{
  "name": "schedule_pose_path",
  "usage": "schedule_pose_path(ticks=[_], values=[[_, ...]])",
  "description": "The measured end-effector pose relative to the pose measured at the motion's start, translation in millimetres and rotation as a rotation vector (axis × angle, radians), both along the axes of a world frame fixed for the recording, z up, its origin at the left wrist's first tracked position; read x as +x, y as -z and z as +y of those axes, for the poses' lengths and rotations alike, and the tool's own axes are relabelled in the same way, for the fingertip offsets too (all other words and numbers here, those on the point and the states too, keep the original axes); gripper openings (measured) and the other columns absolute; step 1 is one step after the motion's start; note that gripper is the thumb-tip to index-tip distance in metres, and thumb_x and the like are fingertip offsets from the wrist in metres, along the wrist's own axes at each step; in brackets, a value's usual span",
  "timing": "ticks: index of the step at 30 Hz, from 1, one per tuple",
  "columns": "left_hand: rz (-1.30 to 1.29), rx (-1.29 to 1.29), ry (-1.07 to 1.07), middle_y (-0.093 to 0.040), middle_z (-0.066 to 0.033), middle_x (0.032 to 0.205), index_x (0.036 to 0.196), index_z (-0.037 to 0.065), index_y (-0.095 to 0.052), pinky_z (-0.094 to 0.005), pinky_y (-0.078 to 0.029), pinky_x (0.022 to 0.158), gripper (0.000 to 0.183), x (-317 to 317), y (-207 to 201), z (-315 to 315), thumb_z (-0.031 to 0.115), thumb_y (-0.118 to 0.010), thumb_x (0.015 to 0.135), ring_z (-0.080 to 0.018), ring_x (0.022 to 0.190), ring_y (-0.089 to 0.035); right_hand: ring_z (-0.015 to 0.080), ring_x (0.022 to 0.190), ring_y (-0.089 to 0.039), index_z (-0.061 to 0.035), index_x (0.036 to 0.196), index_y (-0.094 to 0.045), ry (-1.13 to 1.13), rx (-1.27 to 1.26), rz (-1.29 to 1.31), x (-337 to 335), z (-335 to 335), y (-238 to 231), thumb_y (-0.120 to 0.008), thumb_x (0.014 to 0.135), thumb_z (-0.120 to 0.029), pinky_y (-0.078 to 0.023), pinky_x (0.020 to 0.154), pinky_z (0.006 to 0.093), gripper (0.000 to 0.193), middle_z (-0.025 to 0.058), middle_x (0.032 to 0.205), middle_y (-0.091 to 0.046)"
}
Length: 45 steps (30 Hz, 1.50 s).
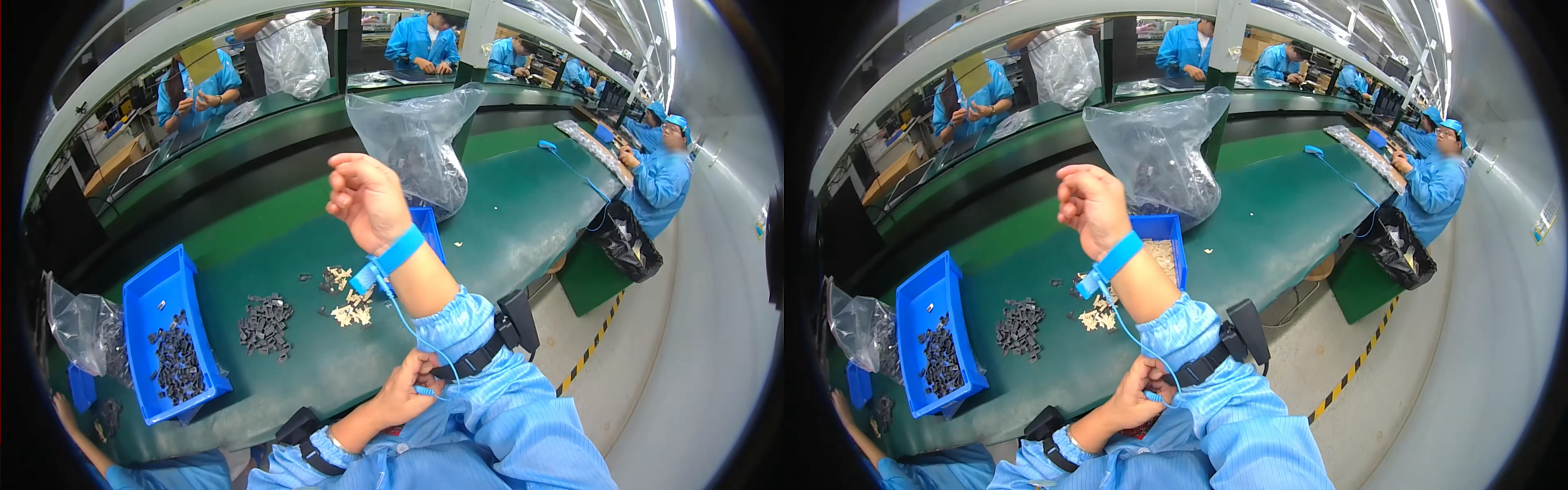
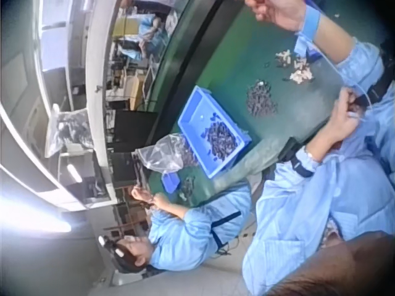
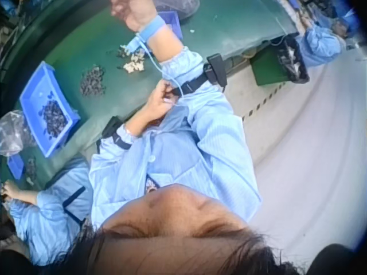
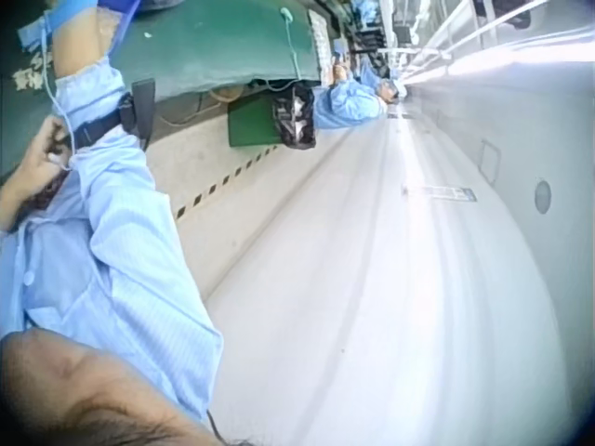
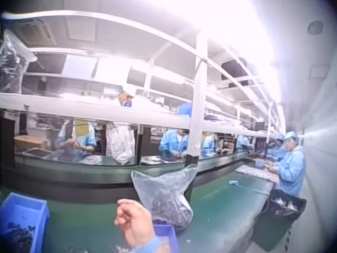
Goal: The recorder is assembling small black plastic and metal electronic components at a factory workstation.
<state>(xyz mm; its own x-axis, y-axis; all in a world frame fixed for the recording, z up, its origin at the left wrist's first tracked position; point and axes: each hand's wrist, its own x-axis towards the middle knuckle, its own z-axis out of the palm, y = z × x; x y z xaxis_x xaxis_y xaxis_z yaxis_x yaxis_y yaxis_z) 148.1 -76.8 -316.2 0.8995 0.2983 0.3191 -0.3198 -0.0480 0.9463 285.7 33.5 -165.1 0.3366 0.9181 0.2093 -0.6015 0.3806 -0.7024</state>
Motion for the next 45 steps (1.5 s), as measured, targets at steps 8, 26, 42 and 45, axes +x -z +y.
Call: schedule_pose_path(ticks=[8,26,42,45], values=[[0.054,-0.354,0.079,-0.051,-0.0057,0.094,0.137,0.006,-0.013,-0.0207,-0.043,0.066,0.08,-29.0,-36.2,-18.9,-0.002,-0.064,0.075,-0.0066,0.065,-0.051,0.0236,0.056,-0.057,-0.0049,0.074,-0.057,0.941,0.087,-1.348,0.8,6.9,69.9,-0.055,0.069,-0.007,-0.046,0.051,0.0352,0.006,0.011,0.065,-0.059],[0.034,-0.598,0.048,-0.03,-0.0141,0.135,0.137,0.006,-0.015,-0.0407,-0.032,0.099,0.094,-36.4,-13.0,-16.9,0.011,-0.077,0.066,-0.026,0.126,-0.03,0.0252,0.054,-0.054,-0.007,0.067,-0.05,0.697,0.479,-1.455,-65.3,-40.6,37.4,-0.058,0.063,-0.008,-0.044,0.049,0.0366,0.01,0.0082,0.061,-0.05],[0.374,0.926,-0.515,-0.053,-0.0172,0.112,0.113,0.003,-0.052,-0.039,-0.044,0.084,0.048,-120.8,-59.7,46.2,0.012,-0.068,0.069,-0.0307,0.101,-0.053,0.0263,0.06,-0.056,-0.0056,0.077,-0.059,0.631,-0.036,-1.974,41.9,-133.4,57.3,-0.063,0.065,-0.004,-0.046,0.053,0.0355,0.013,0.0079,0.067,-0.055],[0.558,1.139,-0.863,-0.054,-0.0154,0.108,0.107,0.003,-0.055,-0.0398,-0.044,0.079,0.046,-156.7,-73.4,72.1,0.008,-0.068,0.064,-0.0307,0.097,-0.054,0.024,0.062,-0.058,-0.0024,0.085,-0.059,0.761,-0.212,-1.79,73.2,-142.6,72.1,-0.066,0.068,-0.006,-0.047,0.055,0.0321,0.019,0.0112,0.079,-0.058]])
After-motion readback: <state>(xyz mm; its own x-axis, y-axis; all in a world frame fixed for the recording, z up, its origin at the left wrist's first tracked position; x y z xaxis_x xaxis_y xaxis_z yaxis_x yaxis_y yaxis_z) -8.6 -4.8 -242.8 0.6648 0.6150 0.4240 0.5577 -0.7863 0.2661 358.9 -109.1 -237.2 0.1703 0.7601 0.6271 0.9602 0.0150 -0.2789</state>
